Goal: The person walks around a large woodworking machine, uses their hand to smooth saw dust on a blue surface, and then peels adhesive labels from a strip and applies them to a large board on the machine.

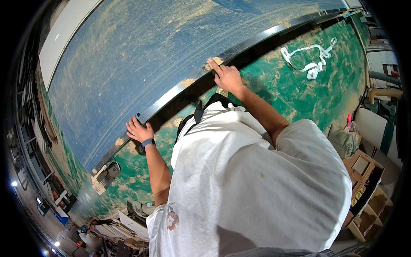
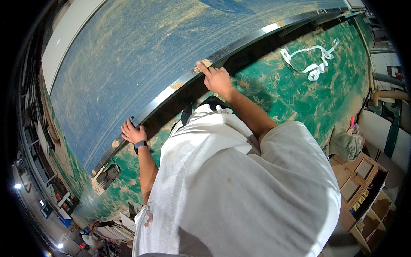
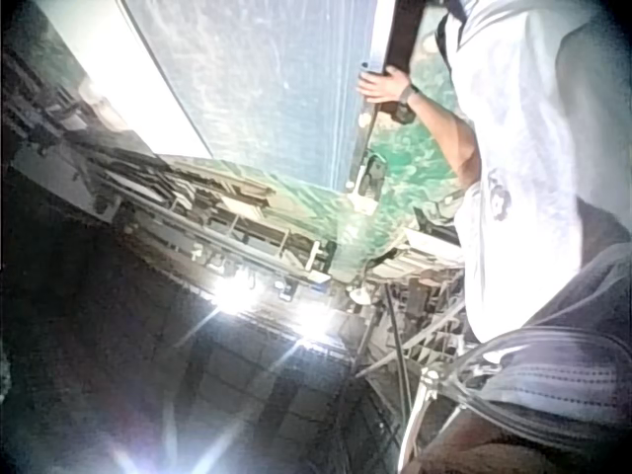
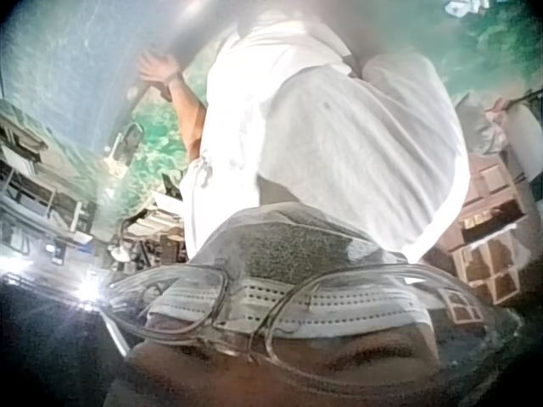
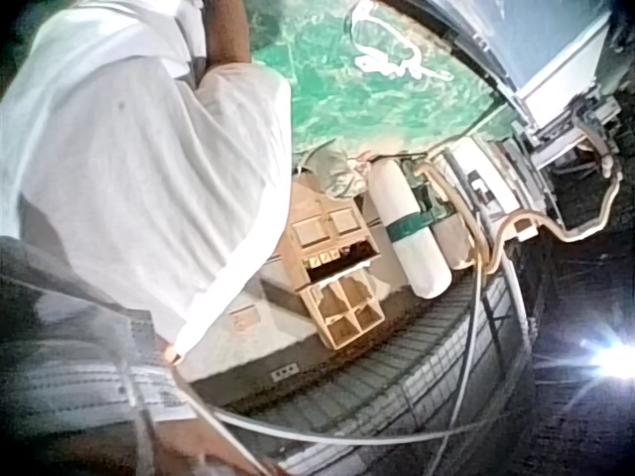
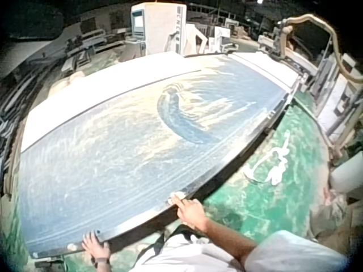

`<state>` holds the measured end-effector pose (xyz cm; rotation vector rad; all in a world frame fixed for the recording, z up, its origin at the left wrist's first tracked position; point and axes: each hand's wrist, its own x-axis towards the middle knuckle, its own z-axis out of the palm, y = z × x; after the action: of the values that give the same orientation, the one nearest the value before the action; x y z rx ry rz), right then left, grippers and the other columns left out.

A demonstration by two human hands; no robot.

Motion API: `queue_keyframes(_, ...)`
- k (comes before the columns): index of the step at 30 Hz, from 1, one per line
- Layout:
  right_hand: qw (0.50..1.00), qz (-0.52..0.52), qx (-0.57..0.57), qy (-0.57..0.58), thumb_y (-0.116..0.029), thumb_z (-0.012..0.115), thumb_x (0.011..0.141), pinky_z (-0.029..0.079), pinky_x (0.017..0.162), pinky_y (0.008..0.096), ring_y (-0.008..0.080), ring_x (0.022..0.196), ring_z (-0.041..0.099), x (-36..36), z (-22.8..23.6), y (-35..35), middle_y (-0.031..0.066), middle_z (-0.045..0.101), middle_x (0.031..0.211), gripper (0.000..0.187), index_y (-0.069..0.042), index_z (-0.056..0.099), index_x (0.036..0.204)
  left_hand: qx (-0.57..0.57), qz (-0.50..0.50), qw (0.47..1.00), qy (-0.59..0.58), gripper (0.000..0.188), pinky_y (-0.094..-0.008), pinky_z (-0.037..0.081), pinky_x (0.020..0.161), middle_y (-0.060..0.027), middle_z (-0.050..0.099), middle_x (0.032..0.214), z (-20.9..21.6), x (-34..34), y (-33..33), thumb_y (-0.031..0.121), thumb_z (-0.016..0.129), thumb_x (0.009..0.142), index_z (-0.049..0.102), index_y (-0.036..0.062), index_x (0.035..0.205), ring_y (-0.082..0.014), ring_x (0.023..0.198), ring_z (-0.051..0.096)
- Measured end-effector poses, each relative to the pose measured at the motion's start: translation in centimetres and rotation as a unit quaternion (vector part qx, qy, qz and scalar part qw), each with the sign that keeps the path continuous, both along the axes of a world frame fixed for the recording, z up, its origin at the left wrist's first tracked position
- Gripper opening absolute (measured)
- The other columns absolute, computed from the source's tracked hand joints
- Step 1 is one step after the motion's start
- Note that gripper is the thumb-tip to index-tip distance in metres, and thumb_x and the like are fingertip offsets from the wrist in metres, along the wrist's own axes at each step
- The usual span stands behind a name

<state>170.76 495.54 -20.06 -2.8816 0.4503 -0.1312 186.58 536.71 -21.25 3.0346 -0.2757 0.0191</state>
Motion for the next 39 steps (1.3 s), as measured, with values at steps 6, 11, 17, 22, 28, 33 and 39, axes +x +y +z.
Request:
queue_keyframes(6, 0.992, -0.055, 0.051, -0.103, -0.021, 0.063, 0.081, 0.047, 0.071, 0.0431, 0.0296, 0.07, 0.062, -1.1, -0.5, -0.3, 0.0098, 0.061, 0.081, 0.075, -0.017, 0.033, 0.15, 0.003, 0.001, 1.0, -0.005, 0.076, -0.0578, 0.014, 0.116, -0.0061, 0.039, 0.148, -0.2, 0.1, 0.0, 0.021, 0.077, 0.073, 0.044, 0.0222, 0.142, -0.0312, 0.145, 0.024)
queue_keyframes(11, 0.998, 0.0, 0.05, -0.045, -0.019, 0.062, 0.081, 0.047, 0.07, 0.0425, 0.0308, 0.069, 0.061, -2.1, 0.3, 0.4, 0.0099, 0.061, 0.081, 0.072, -0.015, 0.036, 0.148, 0.004, -0.003, 1.0, -0.013, 0.075, -0.0579, 0.014, 0.116, -0.0058, 0.04, 0.148, -0.4, 0.1, 0.0, 0.021, 0.077, 0.073, 0.044, 0.022, 0.141, -0.0311, 0.144, 0.024)
queue_keyframes(17, 0.997, -0.008, 0.05, -0.064, -0.018, 0.061, 0.082, 0.047, 0.071, 0.0438, 0.0309, 0.071, 0.061, -2.1, 0.6, 0.4, 0.011, 0.061, 0.082, 0.07, -0.014, 0.037, 0.147, 0.004, -0.004, 1.0, -0.017, 0.075, -0.0578, 0.015, 0.116, -0.0056, 0.04, 0.148, -0.4, 0.1, 0.0, 0.021, 0.077, 0.073, 0.045, 0.0218, 0.141, -0.031, 0.144, 0.025)
queue_keyframes(22, 0.996, 0.0, 0.041, -0.082, -0.018, 0.061, 0.081, 0.047, 0.07, 0.0421, 0.0293, 0.07, 0.062, -1.9, 1.0, 0.4, 0.0097, 0.061, 0.081, 0.064, -0.014, 0.042, 0.143, 0.005, -0.006, 1.0, -0.02, 0.075, -0.0579, 0.015, 0.116, -0.0054, 0.04, 0.148, -0.4, 0.1, 0.1, 0.022, 0.077, 0.074, 0.044, 0.0221, 0.141, -0.0307, 0.144, 0.025)
queue_keyframes(28, 0.993, 0.014, 0.031, -0.115, -0.018, 0.062, 0.081, 0.048, 0.07, 0.0401, 0.0272, 0.07, 0.063, -1.8, 0.8, 0.3, 0.0083, 0.062, 0.08, 0.05, -0.012, 0.054, 0.13, 0.006, -0.007, 1.0, -0.02, 0.075, -0.058, 0.015, 0.116, -0.0052, 0.039, 0.148, -0.4, 0.0, 0.1, 0.021, 0.077, 0.074, 0.044, 0.0227, 0.142, -0.0305, 0.144, 0.024)
queue_keyframes(33, 0.993, 0.022, 0.033, -0.113, -0.019, 0.061, 0.082, 0.048, 0.072, 0.0399, 0.0266, 0.074, 0.064, -1.9, 0.1, 0.3, 0.008, 0.064, 0.081, 0.046, -0.012, 0.056, 0.127, 0.003, -0.009, 1.0, -0.024, 0.076, -0.0581, 0.015, 0.116, -0.0053, 0.039, 0.148, -0.5, 0.0, 0.2, 0.021, 0.077, 0.074, 0.044, 0.0226, 0.142, -0.0306, 0.144, 0.025)
queue_keyframes(39, 0.991, 0.052, 0.058, -0.107, -0.019, 0.06, 0.083, 0.048, 0.073, 0.0404, 0.0275, 0.074, 0.063, -1.6, 0.9, 1.1, 0.0084, 0.064, 0.082, 0.051, -0.015, 0.053, 0.133, 0.005, -0.008, 1.0, -0.017, 0.076, -0.0582, 0.015, 0.116, -0.0057, 0.039, 0.148, -0.4, 0.0, 0.1, 0.021, 0.077, 0.074, 0.043, 0.0218, 0.142, -0.0308, 0.145, 0.024)
